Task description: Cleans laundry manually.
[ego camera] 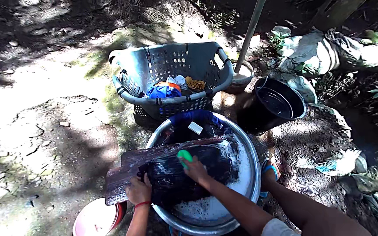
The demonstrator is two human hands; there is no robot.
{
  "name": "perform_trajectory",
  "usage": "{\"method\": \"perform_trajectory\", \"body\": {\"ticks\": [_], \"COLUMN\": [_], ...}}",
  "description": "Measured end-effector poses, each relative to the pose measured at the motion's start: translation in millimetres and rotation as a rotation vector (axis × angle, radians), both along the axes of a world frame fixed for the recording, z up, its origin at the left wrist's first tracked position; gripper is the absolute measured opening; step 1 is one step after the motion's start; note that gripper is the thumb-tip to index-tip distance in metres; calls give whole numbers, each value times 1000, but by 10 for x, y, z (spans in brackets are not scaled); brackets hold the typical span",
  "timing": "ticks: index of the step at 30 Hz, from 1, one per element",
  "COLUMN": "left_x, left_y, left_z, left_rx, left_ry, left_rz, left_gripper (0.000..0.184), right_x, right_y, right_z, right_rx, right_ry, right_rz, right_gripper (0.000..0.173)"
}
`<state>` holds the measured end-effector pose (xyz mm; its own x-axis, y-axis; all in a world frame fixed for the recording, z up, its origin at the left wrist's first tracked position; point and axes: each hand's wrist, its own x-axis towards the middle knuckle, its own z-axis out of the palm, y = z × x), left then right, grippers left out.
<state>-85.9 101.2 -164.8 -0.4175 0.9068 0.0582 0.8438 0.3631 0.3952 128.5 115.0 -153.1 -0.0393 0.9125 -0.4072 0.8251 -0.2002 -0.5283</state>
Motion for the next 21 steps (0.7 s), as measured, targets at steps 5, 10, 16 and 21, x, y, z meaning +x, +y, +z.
{"method": "perform_trajectory", "body": {"ticks": [5, 10, 16, 21], "left_x": [122, 384, 529, 336], "left_y": [-55, -496, -786, -865], "left_z": [86, 231, 260, 631], "left_rx": [-8, -269, -835, -218], "left_ry": [-50, -430, -587, -1057], "left_rz": [62, 106, -427, -566], "left_gripper": [55, 70, 57, 24], "right_x": [1869, 1839, 1354, 1674], "right_y": [-49, -642, -1130, -1018], "right_z": [-410, -683, -949, -276], "right_rx": [-150, 61, -54, 72], "right_ry": [-159, 359, 509, 289], "right_rz": [-582, -875, -921, -931], "right_gripper": [80, 111, 58, 64]}}
